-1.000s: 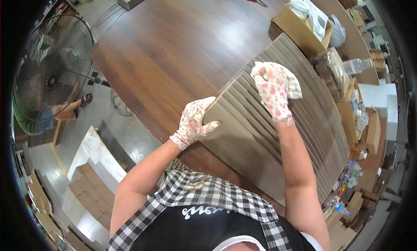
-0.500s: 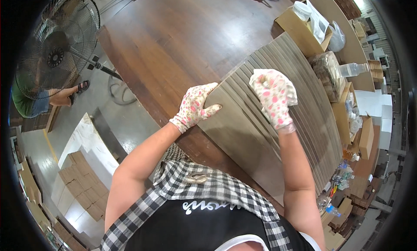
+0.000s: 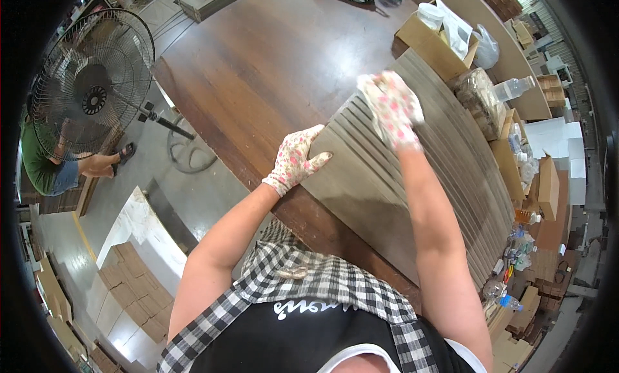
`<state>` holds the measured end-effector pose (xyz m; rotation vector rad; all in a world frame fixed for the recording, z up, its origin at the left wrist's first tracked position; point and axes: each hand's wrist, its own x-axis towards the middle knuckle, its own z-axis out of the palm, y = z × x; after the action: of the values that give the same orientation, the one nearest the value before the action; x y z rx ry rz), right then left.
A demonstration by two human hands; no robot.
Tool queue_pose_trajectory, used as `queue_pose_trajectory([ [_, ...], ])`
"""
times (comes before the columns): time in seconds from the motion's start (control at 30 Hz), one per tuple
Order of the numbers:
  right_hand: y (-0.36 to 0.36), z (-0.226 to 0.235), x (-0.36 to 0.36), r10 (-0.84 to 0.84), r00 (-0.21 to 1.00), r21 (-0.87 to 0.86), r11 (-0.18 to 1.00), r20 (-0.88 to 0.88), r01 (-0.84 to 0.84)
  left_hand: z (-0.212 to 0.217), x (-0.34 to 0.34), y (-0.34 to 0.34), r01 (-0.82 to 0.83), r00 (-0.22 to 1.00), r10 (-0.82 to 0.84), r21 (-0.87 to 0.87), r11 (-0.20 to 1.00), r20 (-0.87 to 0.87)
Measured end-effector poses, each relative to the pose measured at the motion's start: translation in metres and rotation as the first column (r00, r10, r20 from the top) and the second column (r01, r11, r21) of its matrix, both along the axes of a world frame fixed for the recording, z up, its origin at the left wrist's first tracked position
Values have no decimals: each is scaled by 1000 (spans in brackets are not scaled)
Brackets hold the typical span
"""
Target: The person sands the surface of a corrugated wooden plank with a sanding block and later wipes it with a white cloth. The person then picks up a flat wooden plank and sands its surface and edges with the same sanding block.
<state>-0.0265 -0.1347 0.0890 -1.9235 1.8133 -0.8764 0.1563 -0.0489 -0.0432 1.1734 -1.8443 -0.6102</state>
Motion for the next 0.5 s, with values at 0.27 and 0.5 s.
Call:
queue_pose_trajectory([
  [0.27, 36, -39, -43, -62, 948, -163, 987, -313, 11, 9, -5, -3, 42, 999, -42, -23, 999, -5],
  [0.5, -40, -34, 16, 40, 876, -130, 985, -481, -116, 9, -15, -10, 90, 995, -89, 35, 995, -39],
])
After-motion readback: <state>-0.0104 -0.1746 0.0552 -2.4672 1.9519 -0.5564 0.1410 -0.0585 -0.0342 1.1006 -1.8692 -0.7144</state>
